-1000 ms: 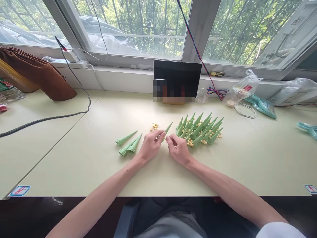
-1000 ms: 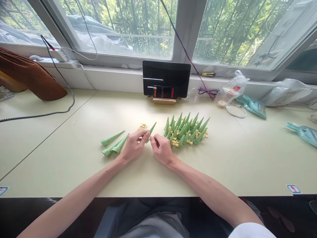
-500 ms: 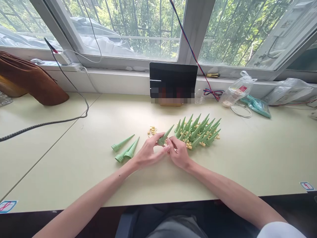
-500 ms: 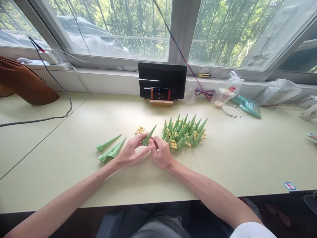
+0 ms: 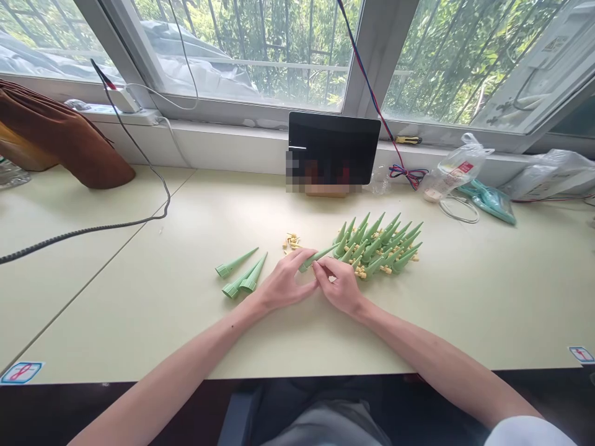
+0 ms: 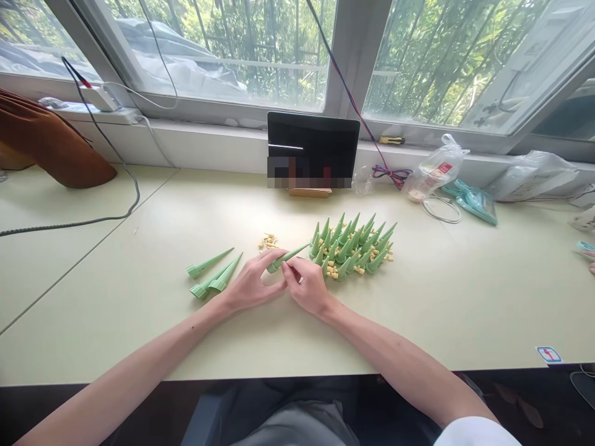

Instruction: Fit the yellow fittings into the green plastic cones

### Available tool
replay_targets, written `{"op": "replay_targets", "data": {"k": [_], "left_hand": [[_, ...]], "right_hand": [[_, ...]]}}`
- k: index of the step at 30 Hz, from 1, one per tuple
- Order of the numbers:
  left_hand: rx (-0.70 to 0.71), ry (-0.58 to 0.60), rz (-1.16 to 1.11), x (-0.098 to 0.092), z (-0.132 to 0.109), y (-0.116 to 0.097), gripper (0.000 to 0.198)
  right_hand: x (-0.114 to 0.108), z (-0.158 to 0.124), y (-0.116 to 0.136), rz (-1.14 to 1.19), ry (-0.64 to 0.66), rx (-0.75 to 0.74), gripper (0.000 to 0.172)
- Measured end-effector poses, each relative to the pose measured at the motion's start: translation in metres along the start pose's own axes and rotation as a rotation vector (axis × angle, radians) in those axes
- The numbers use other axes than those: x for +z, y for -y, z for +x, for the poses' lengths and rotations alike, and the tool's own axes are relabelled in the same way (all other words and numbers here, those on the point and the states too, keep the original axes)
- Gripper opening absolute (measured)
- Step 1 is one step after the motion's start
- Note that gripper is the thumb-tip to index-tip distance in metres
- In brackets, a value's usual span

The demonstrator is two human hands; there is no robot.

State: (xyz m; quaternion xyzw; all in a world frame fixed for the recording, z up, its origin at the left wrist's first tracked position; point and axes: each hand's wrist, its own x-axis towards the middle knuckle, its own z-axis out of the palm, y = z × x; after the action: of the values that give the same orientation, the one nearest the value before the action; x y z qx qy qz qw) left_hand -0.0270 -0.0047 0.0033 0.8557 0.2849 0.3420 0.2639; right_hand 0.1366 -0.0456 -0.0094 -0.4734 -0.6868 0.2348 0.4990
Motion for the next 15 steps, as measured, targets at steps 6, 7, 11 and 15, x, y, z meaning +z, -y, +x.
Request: {"op": "replay_targets", "data": {"k": [6, 7, 11, 15], "left_hand": [[0.013, -0.078, 0.11, 0.0026, -0.0005, 0.0011, 0.042], [0.021, -0.098, 0.137, 0.0027, -0.0006, 0.0007, 0.041], [0.017, -0.139, 0.208, 0.0016, -0.0011, -0.0024, 0.038], [-0.007, -0.155, 0.225, -0.0005, -0.0015, -0.0036, 0.04]], "right_hand": [[-0.0004, 0.0006, 0.0012, -0.042, -0.027, -0.031, 0.023], [-0.0005, 0.0006, 0.0015, -0.049, -0.037, -0.037, 0.022], [-0.0004, 0.0005, 0.0014, -0.053, -0.06, -0.045, 0.02], [0.0005, 0.0005, 0.0, -0.036, -0.051, -0.044, 0.018]]}}
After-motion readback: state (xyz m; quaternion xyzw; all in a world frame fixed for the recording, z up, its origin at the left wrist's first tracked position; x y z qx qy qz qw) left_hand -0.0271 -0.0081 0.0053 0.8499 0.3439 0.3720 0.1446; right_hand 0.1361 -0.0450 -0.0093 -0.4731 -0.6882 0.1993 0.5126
